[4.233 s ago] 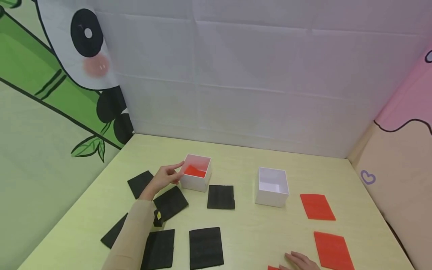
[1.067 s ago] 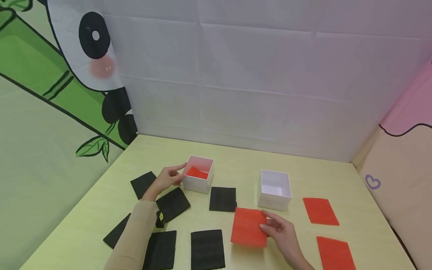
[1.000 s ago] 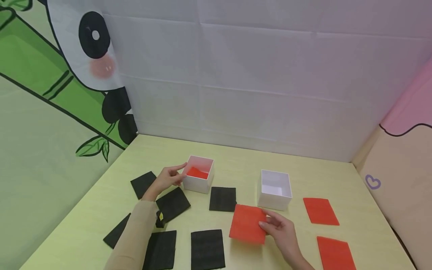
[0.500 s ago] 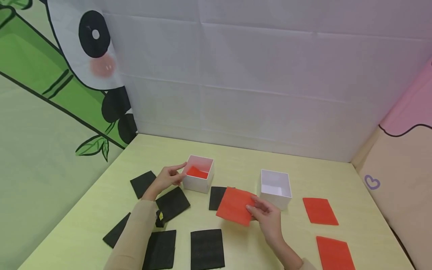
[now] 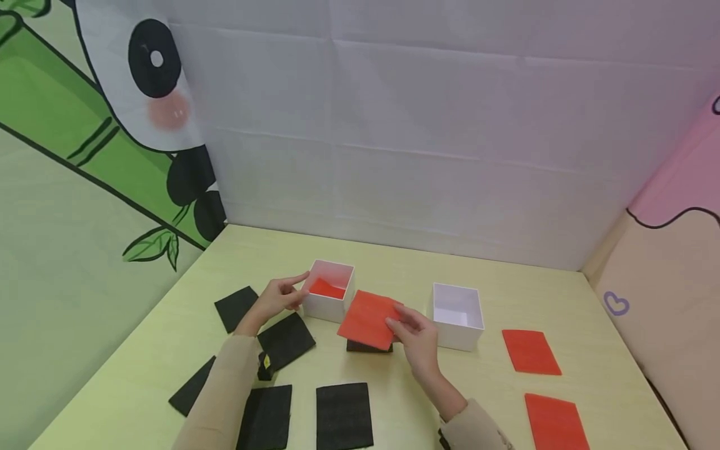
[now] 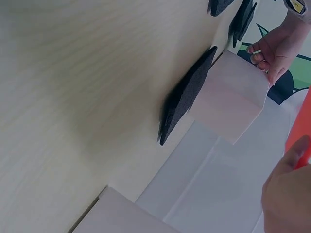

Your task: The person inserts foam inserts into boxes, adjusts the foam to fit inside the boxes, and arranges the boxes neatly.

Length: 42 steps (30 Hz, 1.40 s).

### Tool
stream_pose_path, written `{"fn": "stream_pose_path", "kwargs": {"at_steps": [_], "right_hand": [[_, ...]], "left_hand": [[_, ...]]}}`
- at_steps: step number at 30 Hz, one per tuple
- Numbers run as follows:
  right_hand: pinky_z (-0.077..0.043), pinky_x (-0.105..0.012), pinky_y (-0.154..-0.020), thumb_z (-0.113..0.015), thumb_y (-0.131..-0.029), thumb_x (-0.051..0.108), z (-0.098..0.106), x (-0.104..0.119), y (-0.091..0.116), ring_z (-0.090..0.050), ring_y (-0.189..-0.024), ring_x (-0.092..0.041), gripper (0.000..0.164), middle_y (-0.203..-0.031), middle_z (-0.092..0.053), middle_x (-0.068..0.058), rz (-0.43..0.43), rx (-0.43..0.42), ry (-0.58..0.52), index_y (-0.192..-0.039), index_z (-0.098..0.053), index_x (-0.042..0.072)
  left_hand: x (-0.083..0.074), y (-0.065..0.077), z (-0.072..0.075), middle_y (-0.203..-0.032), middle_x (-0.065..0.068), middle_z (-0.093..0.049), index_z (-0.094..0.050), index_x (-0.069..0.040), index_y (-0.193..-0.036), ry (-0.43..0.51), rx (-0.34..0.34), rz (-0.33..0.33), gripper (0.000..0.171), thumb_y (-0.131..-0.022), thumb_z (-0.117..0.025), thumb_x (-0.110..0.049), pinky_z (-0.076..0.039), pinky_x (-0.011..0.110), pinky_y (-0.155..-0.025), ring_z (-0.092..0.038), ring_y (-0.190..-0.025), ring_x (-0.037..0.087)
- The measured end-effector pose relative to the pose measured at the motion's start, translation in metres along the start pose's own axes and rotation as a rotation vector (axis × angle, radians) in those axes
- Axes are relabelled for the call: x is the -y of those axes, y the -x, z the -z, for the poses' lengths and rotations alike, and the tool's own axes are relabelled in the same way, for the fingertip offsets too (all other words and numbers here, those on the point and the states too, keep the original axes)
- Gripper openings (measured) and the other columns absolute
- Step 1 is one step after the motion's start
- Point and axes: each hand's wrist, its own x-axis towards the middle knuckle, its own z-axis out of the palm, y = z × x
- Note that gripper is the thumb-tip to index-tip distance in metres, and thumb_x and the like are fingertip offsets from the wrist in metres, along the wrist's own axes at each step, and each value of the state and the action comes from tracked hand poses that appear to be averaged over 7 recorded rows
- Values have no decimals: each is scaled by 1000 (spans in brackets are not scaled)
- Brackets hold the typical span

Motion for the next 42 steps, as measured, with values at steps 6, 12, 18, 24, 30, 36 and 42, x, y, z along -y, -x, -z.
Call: {"fn": "stream_pose_path", "kwargs": {"at_steps": [6,12,18,24,30,36,42], "right_hand": [[-51,-27,-57,-64,-76,-10,-6,-1,-10,-61,-64,-11,35,-79,-64,-6,-22,-18,-29,-110,-57,-13],[-51,-26,-58,-63,-77,-9,-12,-3,-23,-60,-66,-12,37,-82,-63,-7,-28,-3,-51,-113,-55,-12],[-50,-24,-59,-63,-77,-8,-21,-3,-32,-59,-66,-10,38,-82,-61,-8,-45,-21,-53,-114,-55,-12],[-50,-23,-56,-65,-76,-8,-30,-10,-41,-60,-65,-10,36,-80,-62,-9,50,-24,-67,-110,-57,-12],[-51,-26,-54,-65,-76,-7,-44,-14,-54,-60,-63,-12,34,-84,-62,-16,102,-12,-38,-109,-58,-11],[-50,-26,-52,-65,-76,-7,-64,-12,-65,-59,-62,-11,34,-87,-60,-23,87,-8,28,-109,-58,-12],[-50,-26,-53,-66,-76,-6,-80,-12,-77,-59,-61,-12,32,-85,-60,-19,94,-17,79,-108,-61,-7]], "left_hand": [[22,-13,-2,-61,12,-52,-45,-8,-132,-15,-18,-4,52,-84,-63,-16,-45,34,-60,-51,-67,45],[30,-18,-2,-62,8,-52,-46,-11,-131,-42,-47,19,51,-84,-63,-17,-47,36,-63,-55,-60,29],[29,-16,-1,-63,8,-53,-46,-11,-131,-33,-54,35,49,-85,-62,-15,-47,33,-63,-55,-60,26],[29,-16,-1,-63,8,-52,-46,-10,-131,-31,-49,23,49,-85,-62,-14,-47,33,-62,-55,-63,33],[28,-17,0,-62,9,-52,-46,-11,-131,-29,-47,10,50,-84,-63,-17,-46,33,-61,-55,-61,29],[30,-18,0,-62,8,-52,-46,-12,-131,-25,-32,10,54,-82,-65,-22,-47,34,-63,-55,-63,34],[19,-12,0,-63,10,-53,-46,-9,-131,-3,-31,35,53,-83,-64,-18,-47,41,-67,-54,-68,40]]}}
